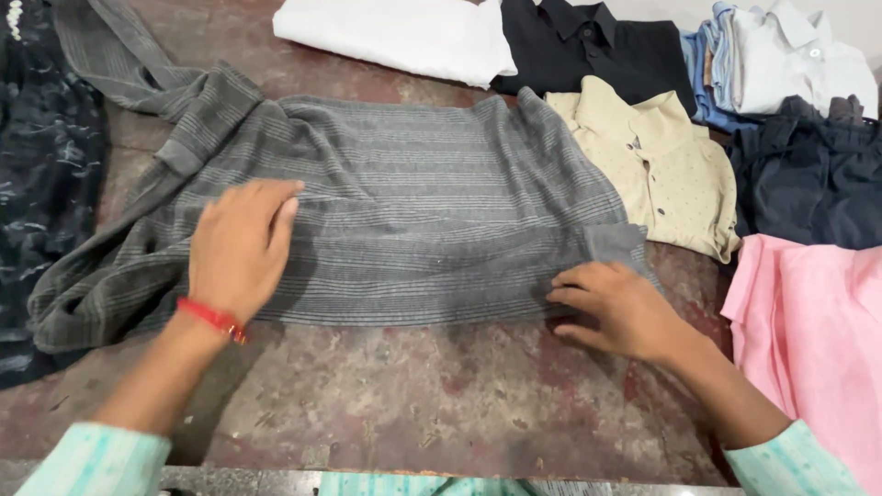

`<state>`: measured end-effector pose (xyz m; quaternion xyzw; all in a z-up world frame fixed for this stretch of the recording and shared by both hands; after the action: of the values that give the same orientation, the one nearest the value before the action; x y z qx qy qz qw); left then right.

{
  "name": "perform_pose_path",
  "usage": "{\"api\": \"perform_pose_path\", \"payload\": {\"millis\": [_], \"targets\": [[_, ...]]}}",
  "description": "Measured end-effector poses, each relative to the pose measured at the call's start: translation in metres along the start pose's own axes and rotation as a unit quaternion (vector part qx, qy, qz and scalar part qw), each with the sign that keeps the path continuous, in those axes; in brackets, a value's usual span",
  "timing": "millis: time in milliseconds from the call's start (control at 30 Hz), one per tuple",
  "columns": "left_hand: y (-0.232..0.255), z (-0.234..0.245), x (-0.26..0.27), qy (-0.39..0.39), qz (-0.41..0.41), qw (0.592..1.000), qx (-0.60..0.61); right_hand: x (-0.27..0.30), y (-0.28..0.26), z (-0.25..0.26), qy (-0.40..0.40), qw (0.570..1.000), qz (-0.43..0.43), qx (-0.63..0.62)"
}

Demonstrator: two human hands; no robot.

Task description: The person folds several shirts one by one on a flat surface. They smooth each shirt, fold the sleeves and sides, then fold the body into a compact rectangle and place it in a growing stack.

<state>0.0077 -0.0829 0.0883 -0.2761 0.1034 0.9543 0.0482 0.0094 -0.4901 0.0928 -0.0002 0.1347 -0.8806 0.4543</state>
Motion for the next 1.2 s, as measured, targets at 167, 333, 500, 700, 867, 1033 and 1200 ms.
{"api": "perform_pose_path", "payload": {"millis": [167,333,500,700,867,1033,1200], "targets": [[-0.018,-0.038,-0.034,-0.103,0.001,0.977,-0.186,0.022,0.021,-0.003,0.030,0.998,-0.046,0.026],[-0.059,-0.042,-0.047,-0.083,0.110,0.990,-0.034,0.032,0.024,-0.010,0.097,0.995,-0.023,0.019],[-0.057,-0.064,-0.033,-0.139,0.059,0.988,-0.015,0.031,0.023,-0.013,0.139,0.990,-0.028,0.021],[-0.076,-0.069,-0.021,-0.008,0.155,0.986,0.055,0.028,0.027,-0.024,0.137,0.988,-0.056,0.043],[-0.042,-0.046,-0.027,0.032,0.073,0.995,-0.063,0.021,0.019,-0.008,0.121,0.991,-0.059,0.017],[0.054,-0.034,-0.028,0.072,-0.097,0.992,-0.041,-0.007,0.008,0.017,0.120,0.992,-0.025,0.014],[0.083,-0.075,-0.013,-0.166,-0.155,0.972,-0.060,-0.046,0.004,-0.023,0.059,0.998,-0.025,0.011]]}}
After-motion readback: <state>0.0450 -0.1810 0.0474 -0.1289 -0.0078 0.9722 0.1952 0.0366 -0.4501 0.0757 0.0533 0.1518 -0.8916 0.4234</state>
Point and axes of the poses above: each hand's wrist, its own x-axis away from the middle knuckle, its own z-axis out of the back of the hand, y = z × x, the point moved 6 cm from there along -x, towards the middle knuckle, and after that the axes turned 11 degrees about -x, right-handed, at the moved point
